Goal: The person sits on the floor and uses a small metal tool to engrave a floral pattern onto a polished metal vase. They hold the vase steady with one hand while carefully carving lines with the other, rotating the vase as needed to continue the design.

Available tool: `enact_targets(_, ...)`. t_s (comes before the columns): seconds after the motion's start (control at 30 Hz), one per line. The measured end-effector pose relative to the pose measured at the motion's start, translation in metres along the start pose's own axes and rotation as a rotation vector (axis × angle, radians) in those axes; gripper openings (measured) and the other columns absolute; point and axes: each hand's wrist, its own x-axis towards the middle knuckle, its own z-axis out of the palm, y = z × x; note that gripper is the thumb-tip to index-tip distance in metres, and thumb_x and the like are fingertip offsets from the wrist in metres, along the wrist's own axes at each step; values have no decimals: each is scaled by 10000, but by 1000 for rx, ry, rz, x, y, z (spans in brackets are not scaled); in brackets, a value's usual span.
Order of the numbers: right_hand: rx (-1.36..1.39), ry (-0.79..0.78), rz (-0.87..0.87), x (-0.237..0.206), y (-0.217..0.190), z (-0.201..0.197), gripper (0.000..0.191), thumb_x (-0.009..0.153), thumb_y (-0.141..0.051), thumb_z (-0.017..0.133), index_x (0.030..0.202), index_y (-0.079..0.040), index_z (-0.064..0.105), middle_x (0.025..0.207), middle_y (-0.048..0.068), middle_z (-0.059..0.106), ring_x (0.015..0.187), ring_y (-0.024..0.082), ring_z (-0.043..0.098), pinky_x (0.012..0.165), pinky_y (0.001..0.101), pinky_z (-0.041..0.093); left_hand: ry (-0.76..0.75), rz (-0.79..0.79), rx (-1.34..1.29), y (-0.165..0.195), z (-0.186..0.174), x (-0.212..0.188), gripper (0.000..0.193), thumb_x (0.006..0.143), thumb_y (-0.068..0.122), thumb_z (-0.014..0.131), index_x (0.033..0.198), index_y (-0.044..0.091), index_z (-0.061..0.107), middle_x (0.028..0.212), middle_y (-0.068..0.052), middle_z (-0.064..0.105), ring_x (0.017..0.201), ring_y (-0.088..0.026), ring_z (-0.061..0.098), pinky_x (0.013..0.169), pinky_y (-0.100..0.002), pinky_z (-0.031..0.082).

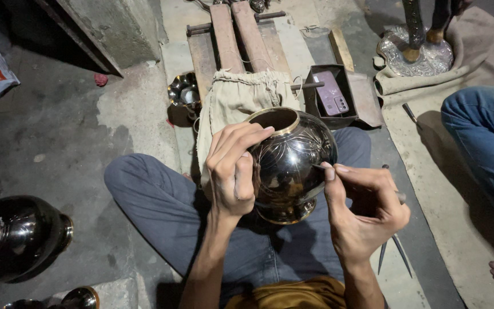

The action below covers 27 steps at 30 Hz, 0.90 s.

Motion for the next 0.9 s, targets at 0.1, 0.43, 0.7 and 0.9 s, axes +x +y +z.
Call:
enact_targets(0.1, 55, 14, 14, -3, -1, 1, 147, 974, 114, 769, 1039, 41, 659, 1014, 132, 694, 909, 155, 742, 787, 212, 643, 1, 0, 8, 0, 0, 0, 396, 885, 91, 428, 1118, -17, 730, 1125, -186, 729, 1129, -333, 692, 1067, -413, 494)
enact_targets(0.43, 55, 13, -26, -11, -1, 0, 145, 973, 130, 759, 1045, 52, 661, 1011, 139, 690, 921, 172, 745, 821, 237, 640, 1, 10, -4, 0, 0, 1, 397, 879, 88, 433, 1125, -22, 725, 1126, -192, 725, 1124, -336, 691, 1068, -413, 498)
enact_targets(0.7, 46, 8, -43, -13, 1, -1, 150, 936, 142, 759, 1008, 51, 663, 1031, 157, 700, 904, 185, 759, 801, 245, 663, -4, -4, -9, 1, 0, 1, 402, 871, 87, 434, 1128, -21, 724, 1122, -188, 726, 1120, -337, 691, 1068, -410, 500)
enact_targets(0.9, 3, -5, -77, -18, -1, 0, 164, 920, 136, 774, 996, 49, 658, 1021, 164, 701, 890, 181, 759, 790, 241, 661, -2, -10, -7, -1, 0, 2, 398, 884, 89, 426, 1126, -16, 724, 1133, -185, 725, 1132, -332, 688, 1076, -408, 491)
